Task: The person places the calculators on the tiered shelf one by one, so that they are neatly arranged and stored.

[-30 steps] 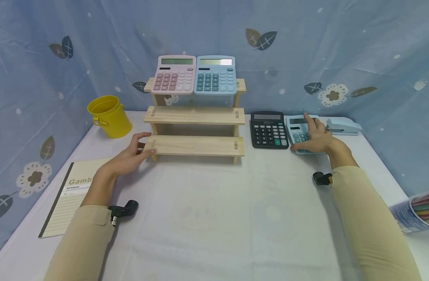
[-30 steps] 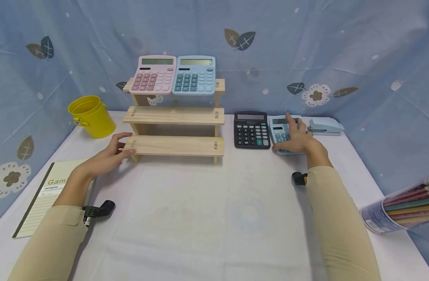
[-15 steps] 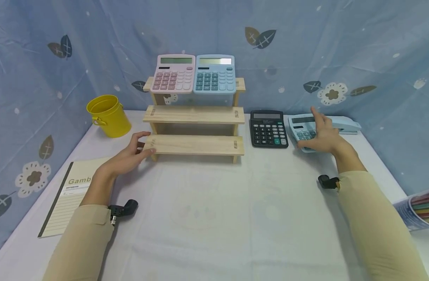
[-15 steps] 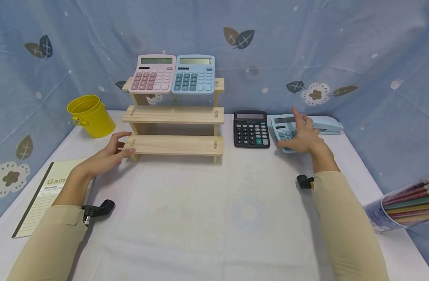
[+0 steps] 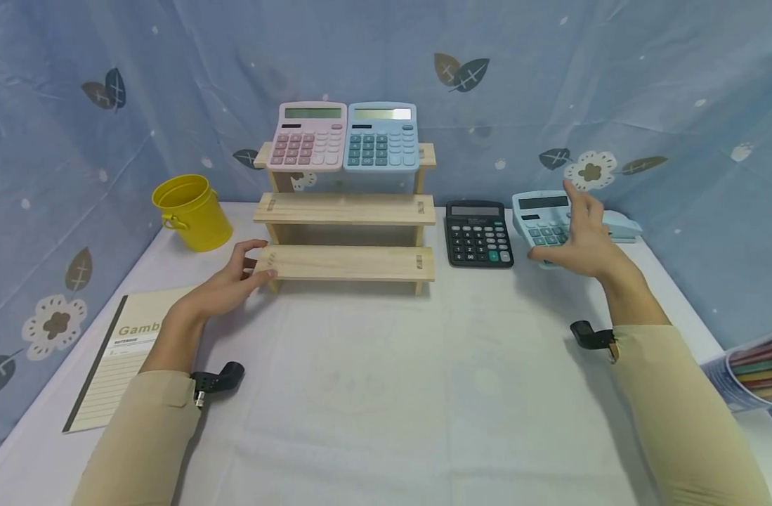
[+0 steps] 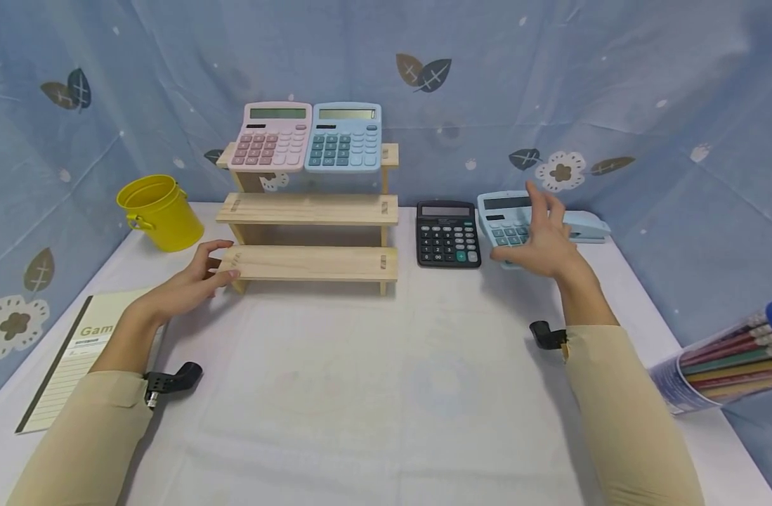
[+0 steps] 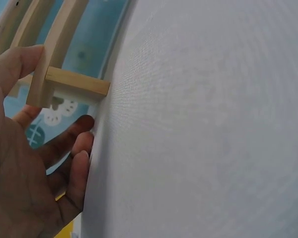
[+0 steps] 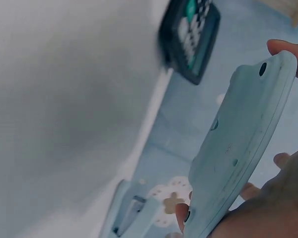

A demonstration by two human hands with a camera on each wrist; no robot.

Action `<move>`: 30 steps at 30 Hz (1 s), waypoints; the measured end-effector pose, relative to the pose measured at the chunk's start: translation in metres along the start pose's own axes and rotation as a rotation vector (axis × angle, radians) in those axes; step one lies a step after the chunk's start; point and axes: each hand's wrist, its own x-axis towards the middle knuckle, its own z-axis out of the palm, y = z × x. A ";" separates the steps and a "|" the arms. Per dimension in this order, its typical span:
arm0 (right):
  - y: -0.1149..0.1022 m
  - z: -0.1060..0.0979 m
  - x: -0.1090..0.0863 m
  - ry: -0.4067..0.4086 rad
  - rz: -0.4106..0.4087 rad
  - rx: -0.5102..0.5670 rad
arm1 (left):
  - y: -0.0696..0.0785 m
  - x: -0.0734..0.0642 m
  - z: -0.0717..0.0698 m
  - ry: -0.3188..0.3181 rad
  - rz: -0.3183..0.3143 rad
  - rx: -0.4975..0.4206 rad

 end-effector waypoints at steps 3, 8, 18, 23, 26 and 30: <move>-0.009 -0.003 -0.006 0.028 -0.019 -0.004 | 0.001 0.000 0.000 0.002 -0.002 0.002; -0.022 -0.006 -0.013 0.055 -0.051 0.012 | 0.002 0.000 0.000 0.002 0.003 0.005; -0.050 -0.007 -0.024 0.043 -0.163 0.055 | 0.000 0.000 0.001 -0.001 0.012 -0.008; -0.064 -0.009 -0.026 0.043 -0.242 0.072 | -0.002 0.001 0.001 -0.001 0.011 -0.008; -0.072 -0.008 -0.028 0.036 -0.271 0.081 | -0.002 0.001 0.001 -0.003 0.011 -0.003; -0.081 -0.003 -0.030 0.006 -0.273 0.101 | -0.001 0.001 0.000 -0.002 0.016 -0.003</move>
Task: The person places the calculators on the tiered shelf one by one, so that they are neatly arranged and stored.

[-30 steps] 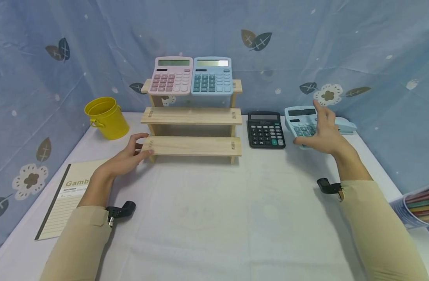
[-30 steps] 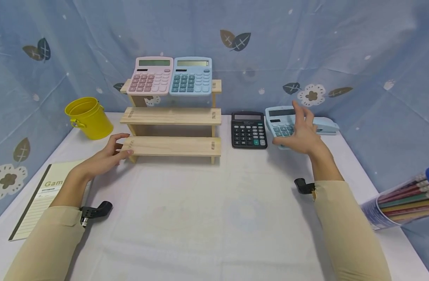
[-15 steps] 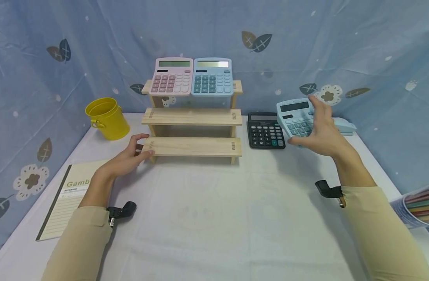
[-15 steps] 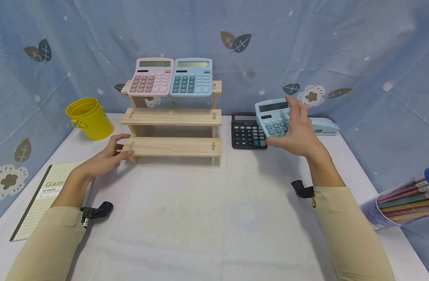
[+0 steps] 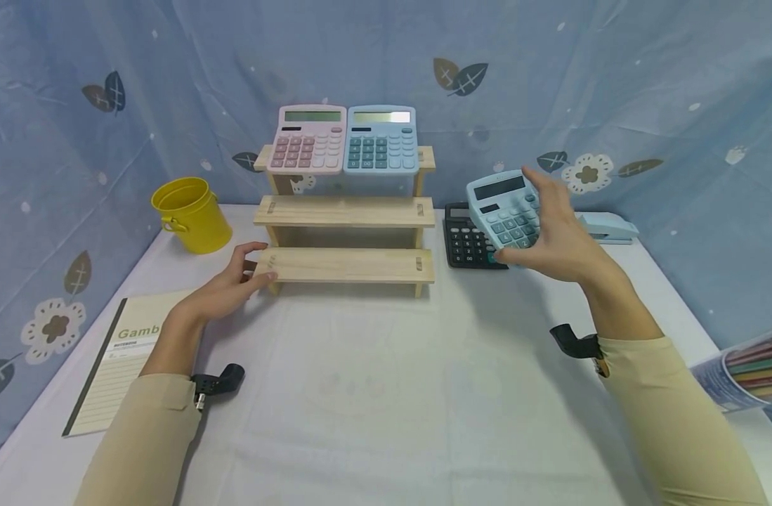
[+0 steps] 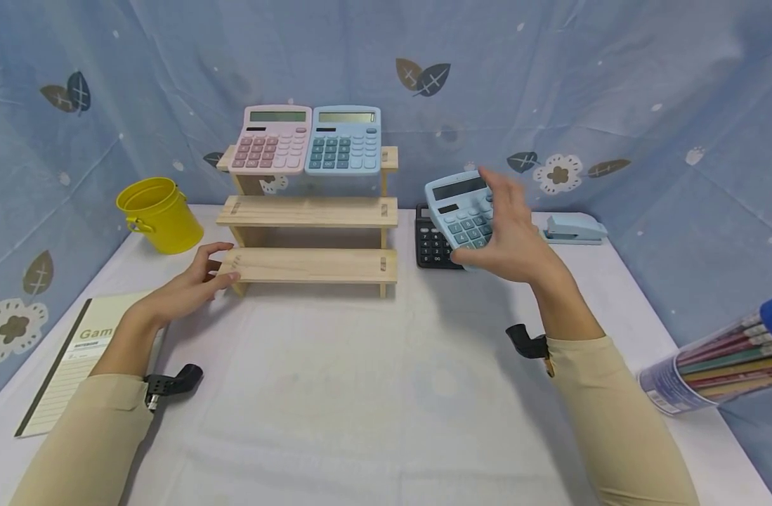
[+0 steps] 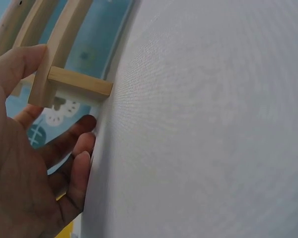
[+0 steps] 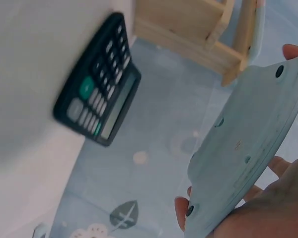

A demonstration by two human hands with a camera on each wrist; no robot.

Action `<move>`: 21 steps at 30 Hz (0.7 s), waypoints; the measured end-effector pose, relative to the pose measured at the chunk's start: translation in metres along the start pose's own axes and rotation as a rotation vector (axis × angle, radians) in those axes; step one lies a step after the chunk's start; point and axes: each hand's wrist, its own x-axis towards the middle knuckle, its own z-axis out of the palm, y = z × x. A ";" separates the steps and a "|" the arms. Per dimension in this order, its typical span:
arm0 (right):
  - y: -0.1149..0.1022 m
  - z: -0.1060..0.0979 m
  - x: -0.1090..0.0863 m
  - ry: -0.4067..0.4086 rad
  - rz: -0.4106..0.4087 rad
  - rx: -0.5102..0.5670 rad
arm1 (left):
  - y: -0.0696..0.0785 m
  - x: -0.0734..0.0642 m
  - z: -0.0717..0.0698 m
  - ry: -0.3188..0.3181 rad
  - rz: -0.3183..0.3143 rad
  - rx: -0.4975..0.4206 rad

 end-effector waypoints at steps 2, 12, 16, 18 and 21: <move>-0.004 0.002 0.000 -0.018 0.000 0.012 | 0.000 0.000 0.000 0.002 -0.001 -0.005; -0.027 0.022 0.004 -0.077 -0.081 0.067 | -0.002 -0.001 -0.002 0.007 0.020 -0.009; -0.035 0.032 0.007 -0.088 -0.125 0.066 | 0.001 -0.003 -0.003 0.012 0.028 -0.013; -0.039 0.036 0.007 -0.096 -0.134 0.065 | 0.000 -0.003 -0.003 0.012 0.027 -0.016; -0.045 0.042 0.009 -0.116 -0.145 0.074 | 0.000 -0.002 -0.002 0.009 0.021 -0.021</move>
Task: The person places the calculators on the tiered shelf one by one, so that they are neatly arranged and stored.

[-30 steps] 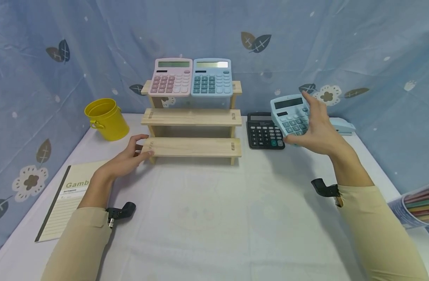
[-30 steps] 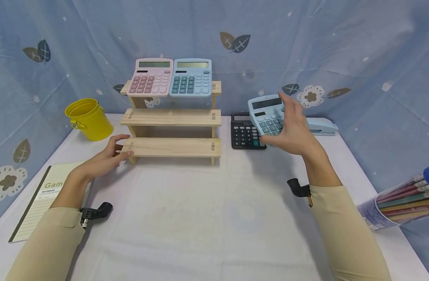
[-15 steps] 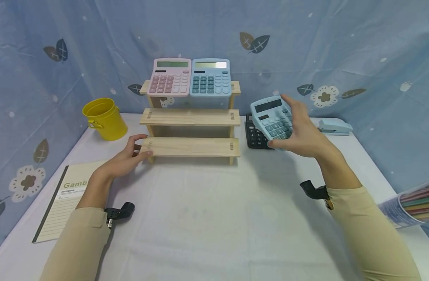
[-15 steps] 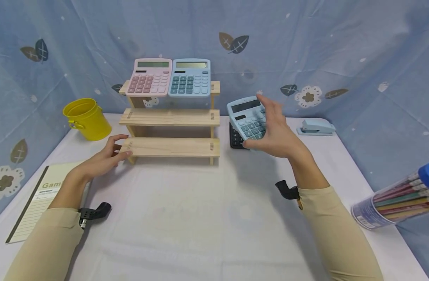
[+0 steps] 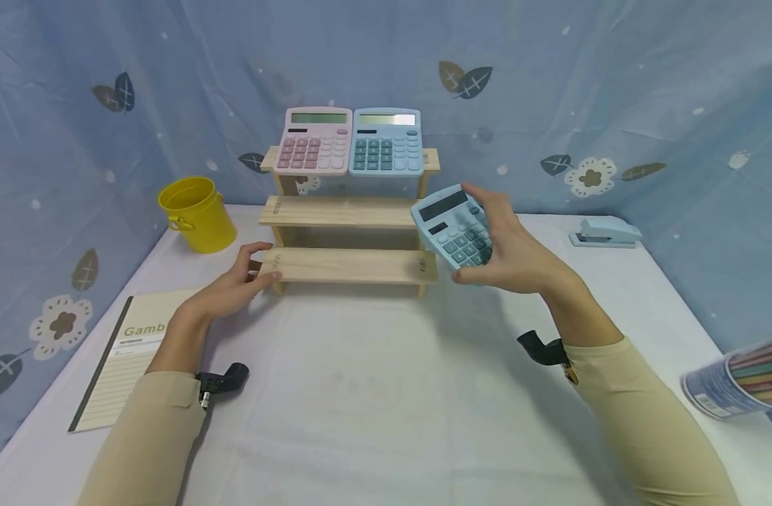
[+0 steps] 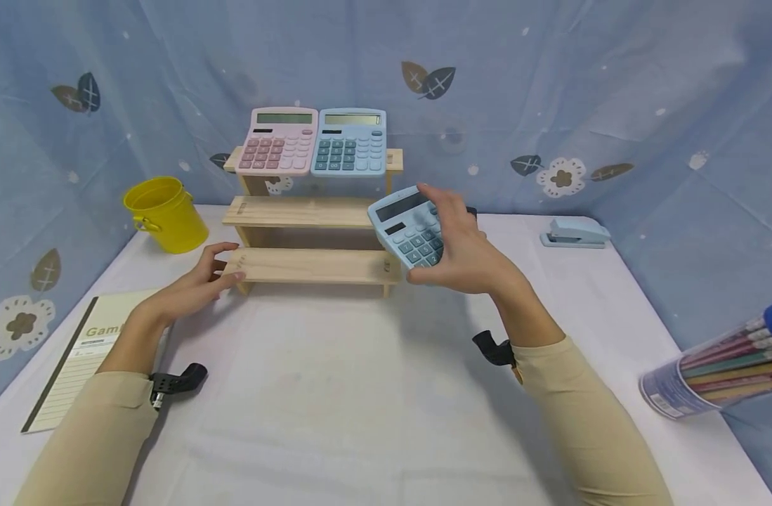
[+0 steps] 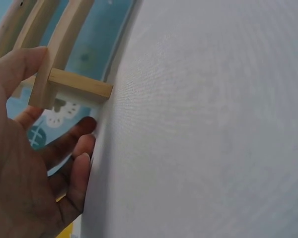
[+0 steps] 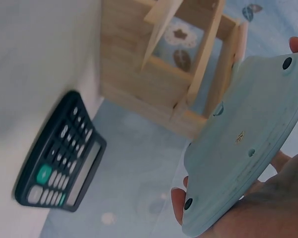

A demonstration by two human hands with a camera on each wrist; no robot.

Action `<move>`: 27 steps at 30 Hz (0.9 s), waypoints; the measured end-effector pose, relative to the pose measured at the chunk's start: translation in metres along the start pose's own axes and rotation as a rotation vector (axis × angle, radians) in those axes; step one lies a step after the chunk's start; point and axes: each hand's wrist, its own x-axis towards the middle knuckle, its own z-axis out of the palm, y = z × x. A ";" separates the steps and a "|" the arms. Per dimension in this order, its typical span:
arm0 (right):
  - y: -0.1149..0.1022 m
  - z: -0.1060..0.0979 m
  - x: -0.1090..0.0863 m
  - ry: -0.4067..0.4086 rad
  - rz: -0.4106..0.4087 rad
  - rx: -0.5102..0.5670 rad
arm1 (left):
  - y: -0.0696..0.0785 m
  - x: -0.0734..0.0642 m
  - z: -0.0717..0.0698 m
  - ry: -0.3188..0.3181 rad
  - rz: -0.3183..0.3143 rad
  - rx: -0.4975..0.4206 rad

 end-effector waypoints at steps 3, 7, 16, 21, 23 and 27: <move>-0.004 0.005 0.004 -0.015 -0.010 0.000 | 0.000 0.002 0.001 -0.002 -0.007 0.006; -0.011 0.009 0.009 -0.026 -0.019 -0.008 | 0.001 0.002 -0.001 -0.002 -0.006 0.007; -0.026 0.024 0.022 -0.099 -0.075 -0.008 | 0.002 0.002 -0.001 -0.002 -0.003 0.015; -0.034 0.033 0.032 -0.143 -0.099 -0.029 | 0.002 0.001 0.001 0.001 -0.006 0.010; -0.038 0.036 0.037 -0.155 -0.103 -0.036 | 0.002 0.001 0.001 0.002 -0.009 0.011; -0.046 0.045 0.048 -0.163 -0.127 -0.047 | 0.002 0.000 0.002 0.004 0.000 0.006</move>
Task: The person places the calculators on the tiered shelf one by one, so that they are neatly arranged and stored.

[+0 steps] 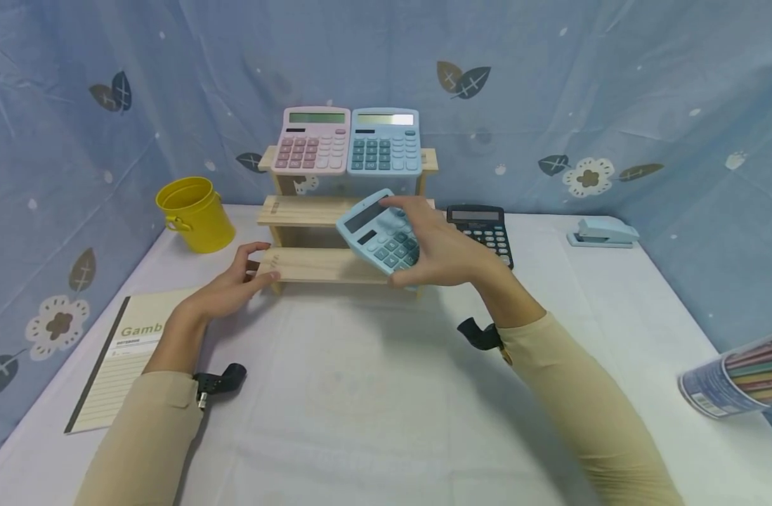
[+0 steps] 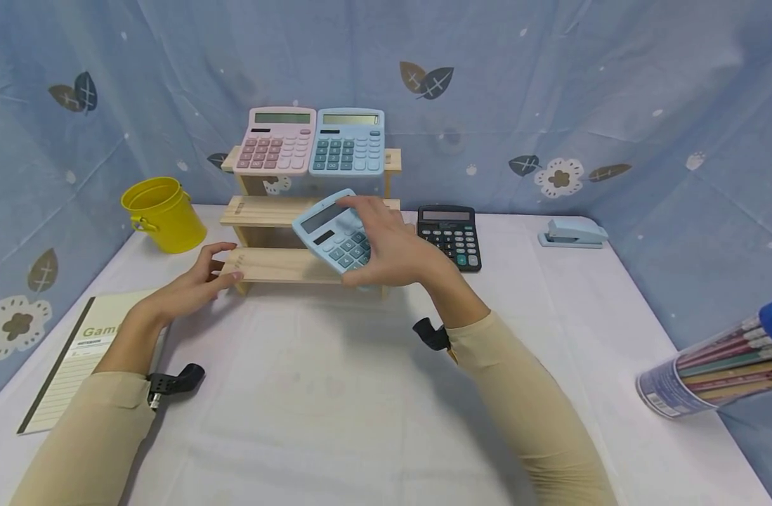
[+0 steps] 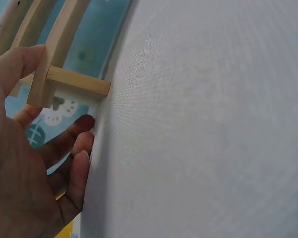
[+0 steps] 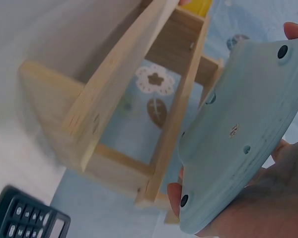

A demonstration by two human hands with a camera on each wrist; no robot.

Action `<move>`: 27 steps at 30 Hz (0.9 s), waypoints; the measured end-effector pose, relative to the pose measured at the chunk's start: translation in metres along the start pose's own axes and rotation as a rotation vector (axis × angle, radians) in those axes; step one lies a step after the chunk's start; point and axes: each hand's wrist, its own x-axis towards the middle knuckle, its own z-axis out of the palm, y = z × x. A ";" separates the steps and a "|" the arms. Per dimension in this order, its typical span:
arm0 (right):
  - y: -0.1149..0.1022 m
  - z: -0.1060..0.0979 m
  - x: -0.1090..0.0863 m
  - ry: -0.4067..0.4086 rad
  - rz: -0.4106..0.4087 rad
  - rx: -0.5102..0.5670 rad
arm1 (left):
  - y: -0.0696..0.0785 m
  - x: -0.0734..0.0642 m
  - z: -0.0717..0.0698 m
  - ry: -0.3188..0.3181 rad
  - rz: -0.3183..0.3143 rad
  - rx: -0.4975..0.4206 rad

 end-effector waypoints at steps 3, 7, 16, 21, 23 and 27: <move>-0.005 0.005 0.010 -0.004 -0.008 -0.013 | 0.000 -0.001 0.000 0.003 0.004 -0.002; -0.009 0.010 0.023 -0.004 0.002 -0.045 | -0.001 -0.001 0.000 0.002 0.010 -0.008; -0.013 0.024 0.051 0.020 0.032 -0.064 | -0.002 -0.001 0.002 -0.007 0.021 -0.015; -0.019 0.034 0.065 0.036 0.054 -0.081 | -0.003 -0.001 0.003 -0.007 0.027 -0.022; -0.022 0.036 0.070 0.037 0.063 -0.091 | -0.004 -0.001 0.003 -0.001 0.031 -0.021; -0.026 0.038 0.077 0.037 0.103 -0.121 | -0.003 0.000 0.002 0.003 0.037 -0.018</move>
